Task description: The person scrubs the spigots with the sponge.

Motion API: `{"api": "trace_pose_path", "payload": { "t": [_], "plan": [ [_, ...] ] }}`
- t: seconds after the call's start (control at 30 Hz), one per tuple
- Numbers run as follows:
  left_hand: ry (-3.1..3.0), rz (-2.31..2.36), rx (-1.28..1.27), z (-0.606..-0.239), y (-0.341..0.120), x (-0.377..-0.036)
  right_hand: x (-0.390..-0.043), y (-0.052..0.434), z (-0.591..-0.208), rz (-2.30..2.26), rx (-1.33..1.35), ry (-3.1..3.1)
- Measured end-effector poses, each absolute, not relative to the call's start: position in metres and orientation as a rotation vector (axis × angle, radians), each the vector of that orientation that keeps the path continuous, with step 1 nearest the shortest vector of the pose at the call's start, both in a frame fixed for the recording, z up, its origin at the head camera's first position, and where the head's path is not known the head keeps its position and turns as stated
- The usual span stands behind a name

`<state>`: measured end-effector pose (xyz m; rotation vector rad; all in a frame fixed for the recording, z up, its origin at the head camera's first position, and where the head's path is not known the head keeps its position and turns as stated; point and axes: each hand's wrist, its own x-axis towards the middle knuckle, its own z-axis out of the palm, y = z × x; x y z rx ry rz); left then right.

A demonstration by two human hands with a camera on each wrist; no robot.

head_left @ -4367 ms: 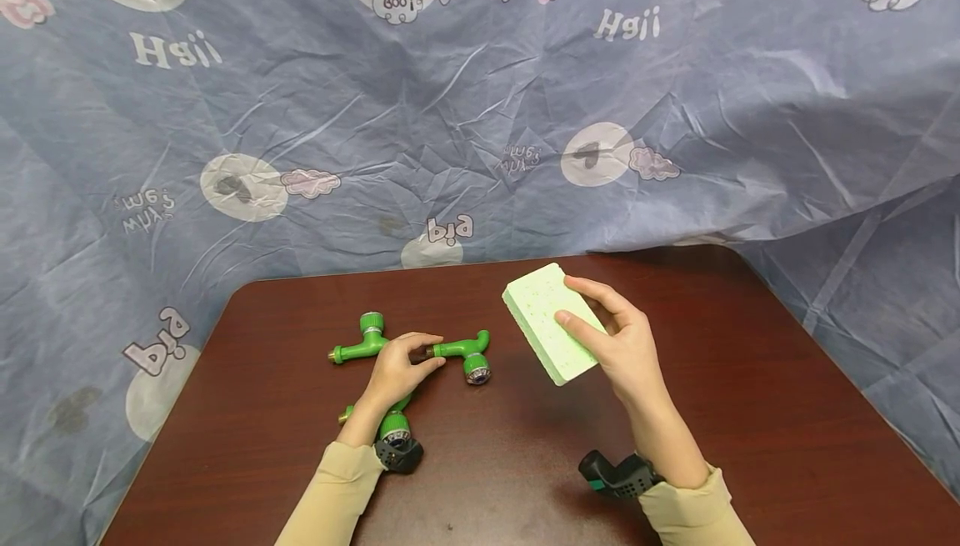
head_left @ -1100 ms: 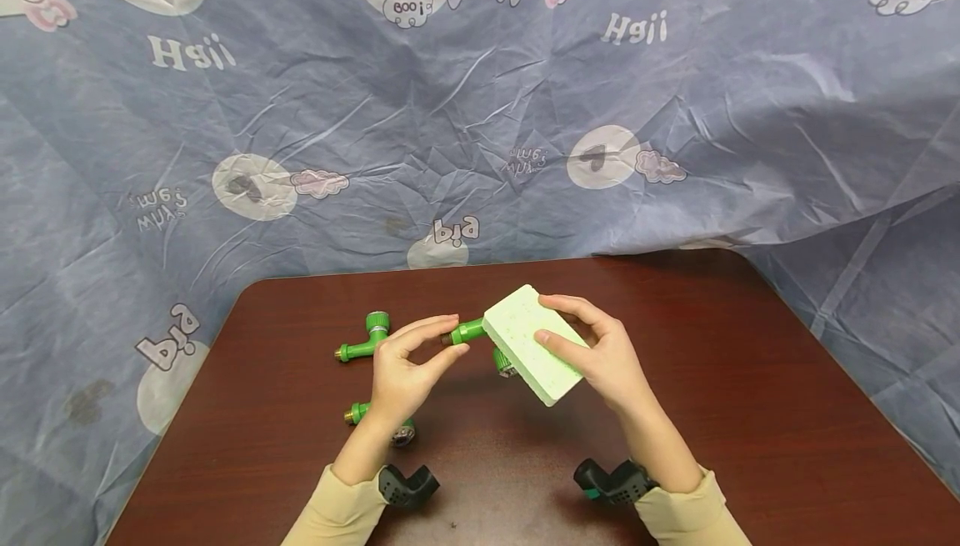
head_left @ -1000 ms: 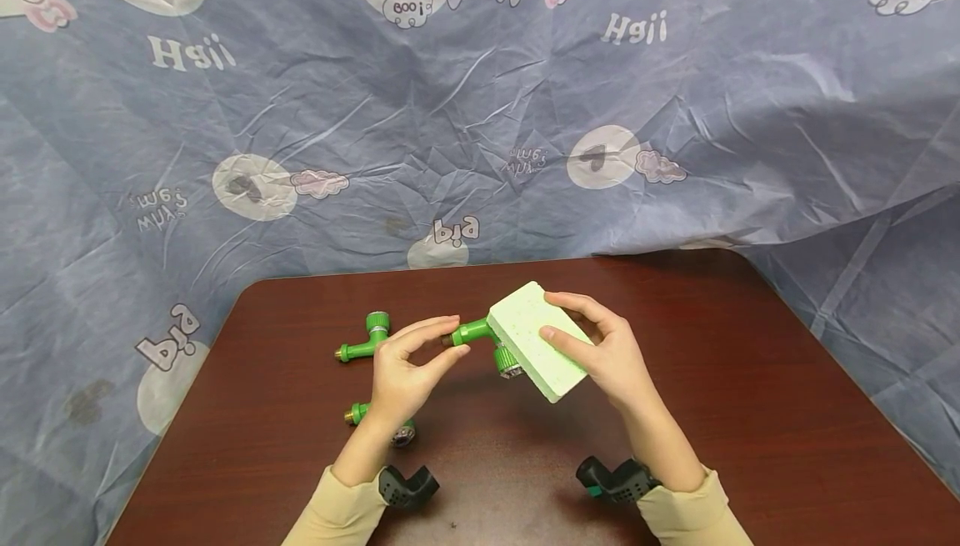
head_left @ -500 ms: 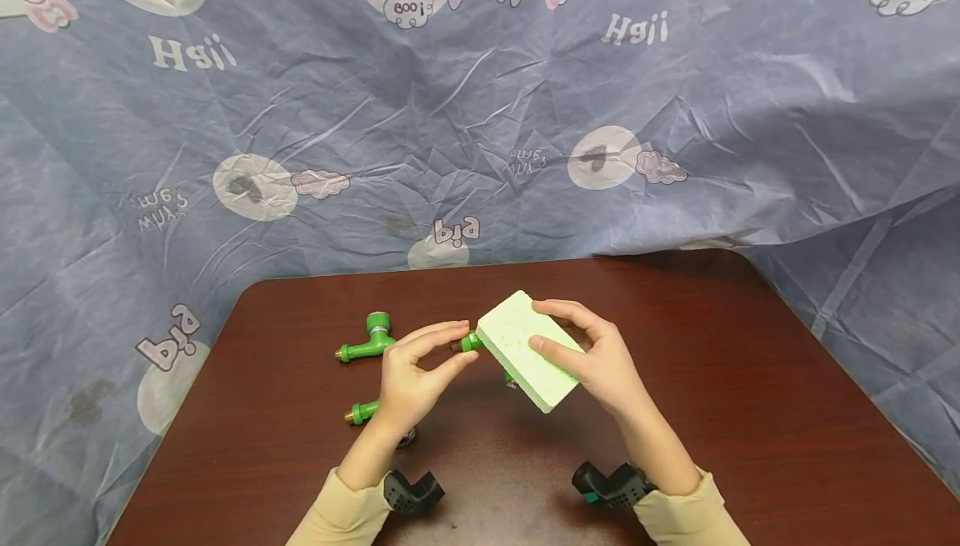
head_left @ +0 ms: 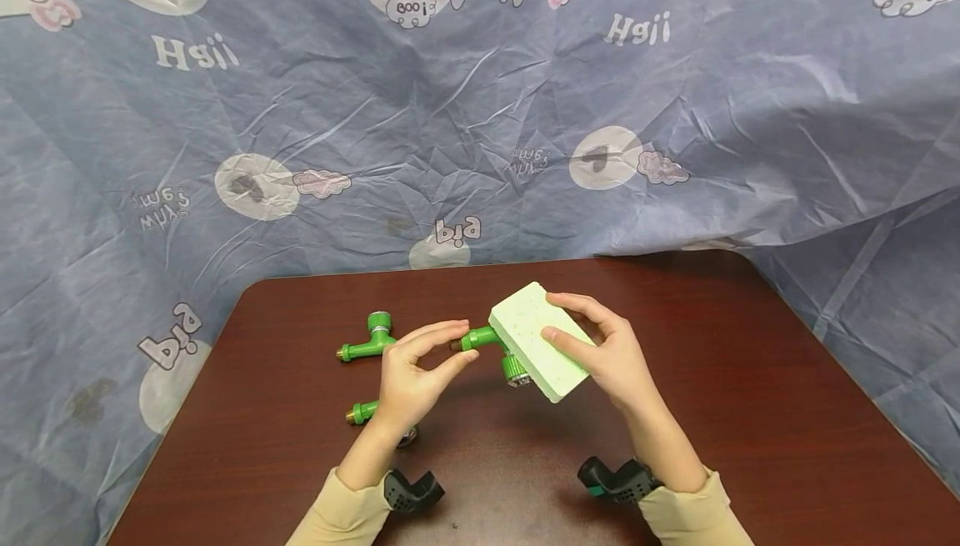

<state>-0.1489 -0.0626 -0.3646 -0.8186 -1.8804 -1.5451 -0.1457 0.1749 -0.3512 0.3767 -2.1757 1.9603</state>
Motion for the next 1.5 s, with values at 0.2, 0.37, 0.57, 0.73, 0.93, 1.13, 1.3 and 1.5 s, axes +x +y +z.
{"api": "trace_pose_path", "payload": {
  "t": [0.2,0.37,0.57,0.73,0.93,1.13,1.3,1.5],
  "plan": [
    [-1.886,-1.545,-0.825,-0.366,-0.061,-0.149,-0.145,0.168,-0.355,1.96,0.42,-2.178],
    [-1.882,-1.534,-0.819,-0.366,-0.063,-0.151,-0.144,0.166,-0.356,1.959,0.471,-2.205],
    [-1.86,-1.536,-0.793,-0.364,-0.066,-0.152,-0.145,0.173,-0.353,1.95,0.449,-2.22],
    [-1.862,-1.542,-0.824,-0.364,-0.063,-0.149,-0.146,0.176,-0.352,1.955,0.384,-2.195],
    [-1.883,-1.533,-0.899,-0.365,-0.057,-0.145,-0.144,0.17,-0.353,1.945,0.431,-2.213],
    [-1.898,-1.528,-0.858,-0.366,-0.061,-0.148,-0.143,0.168,-0.354,1.954,0.501,-2.242],
    [-1.879,-1.527,-0.834,-0.364,-0.065,-0.15,-0.144,0.172,-0.352,1.951,0.491,-2.235],
    [-1.871,-1.532,-0.836,-0.363,-0.064,-0.149,-0.146,0.175,-0.351,1.942,0.394,-2.198]
  ]
}}
